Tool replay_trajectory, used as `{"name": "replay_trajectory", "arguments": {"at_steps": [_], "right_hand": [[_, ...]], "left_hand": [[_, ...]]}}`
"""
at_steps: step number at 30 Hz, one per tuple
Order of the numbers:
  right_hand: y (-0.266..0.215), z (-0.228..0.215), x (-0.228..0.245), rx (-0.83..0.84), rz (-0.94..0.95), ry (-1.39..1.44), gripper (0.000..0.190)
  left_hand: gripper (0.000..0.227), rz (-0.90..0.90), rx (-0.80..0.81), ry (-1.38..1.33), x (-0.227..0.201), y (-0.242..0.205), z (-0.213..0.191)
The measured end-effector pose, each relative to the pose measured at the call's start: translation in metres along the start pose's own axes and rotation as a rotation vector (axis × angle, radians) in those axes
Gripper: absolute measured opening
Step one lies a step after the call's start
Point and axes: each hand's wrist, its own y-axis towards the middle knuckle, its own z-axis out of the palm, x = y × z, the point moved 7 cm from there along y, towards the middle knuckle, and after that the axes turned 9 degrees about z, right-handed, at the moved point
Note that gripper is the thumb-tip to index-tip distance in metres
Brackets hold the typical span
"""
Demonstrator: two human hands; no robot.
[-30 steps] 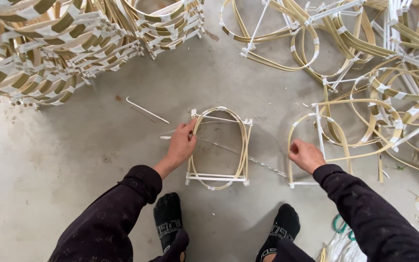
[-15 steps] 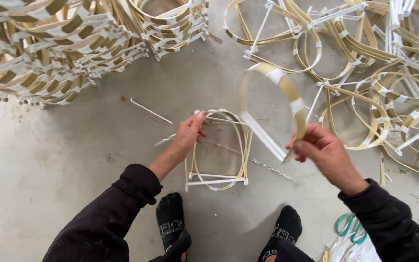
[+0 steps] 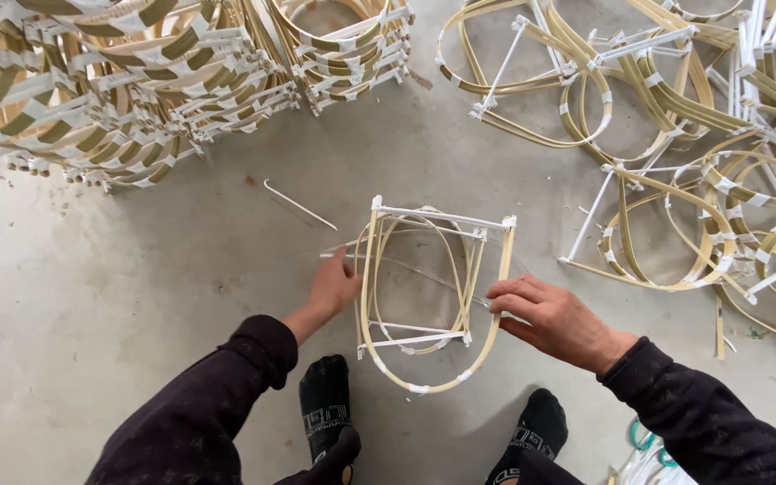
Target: The person is manually assembling circular bamboo and plastic frames for lanterns or furniture, using glue and scissors for trimming.
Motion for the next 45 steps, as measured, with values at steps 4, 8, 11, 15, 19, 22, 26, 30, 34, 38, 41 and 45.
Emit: {"name": "replay_trajectory", "arguments": {"at_steps": [4,8,11,15,19,22,26,30,34,38,41,45], "right_hand": [[0.001,0.004,0.0,0.017,-0.009,-0.021,0.025],[-0.007,0.018,-0.002,0.021,-0.032,-0.037,0.024],[-0.01,0.03,-0.011,0.016,-0.05,-0.059,0.023],[-0.009,0.047,-0.029,0.03,-0.032,-0.061,0.022],[-0.006,0.07,-0.053,0.074,-0.006,-0.07,0.021],[-0.005,0.066,-0.07,0.035,0.041,-0.086,0.032],[-0.055,0.054,-0.183,-0.085,0.55,-0.226,0.059],[-0.125,0.032,-0.271,-0.184,0.781,-0.525,0.062],[-0.155,0.029,-0.296,-0.031,0.874,-0.64,0.035],[-0.118,-0.002,-0.229,-0.206,0.739,-0.538,0.012],[-0.085,-0.024,-0.159,-0.353,0.595,-0.36,0.013],[-0.048,-0.012,-0.08,-0.33,0.2,-0.14,0.018]], "left_hand": [[0.039,0.176,-0.011,-0.106,-0.046,-0.006,-0.009],[0.048,0.52,-0.034,-0.069,-0.087,0.007,-0.007],[0.049,0.647,-0.142,-0.054,-0.08,0.018,0.0],[0.027,0.367,-0.008,-0.193,-0.027,0.035,0.022],[0.043,-0.19,-0.065,-0.747,-0.02,0.005,0.006],[0.055,-0.203,-0.096,-0.629,-0.036,-0.013,-0.011],[0.065,0.265,-0.069,-0.136,-0.091,-0.031,-0.028],[0.086,0.339,0.116,0.087,-0.089,-0.031,-0.006],[0.078,0.438,0.028,0.052,-0.093,-0.032,-0.002],[0.077,0.244,0.078,0.02,-0.072,-0.041,0.006],[0.073,0.303,0.001,-0.035,-0.068,-0.046,0.004],[0.06,0.217,0.019,-0.104,-0.084,-0.042,-0.014]]}}
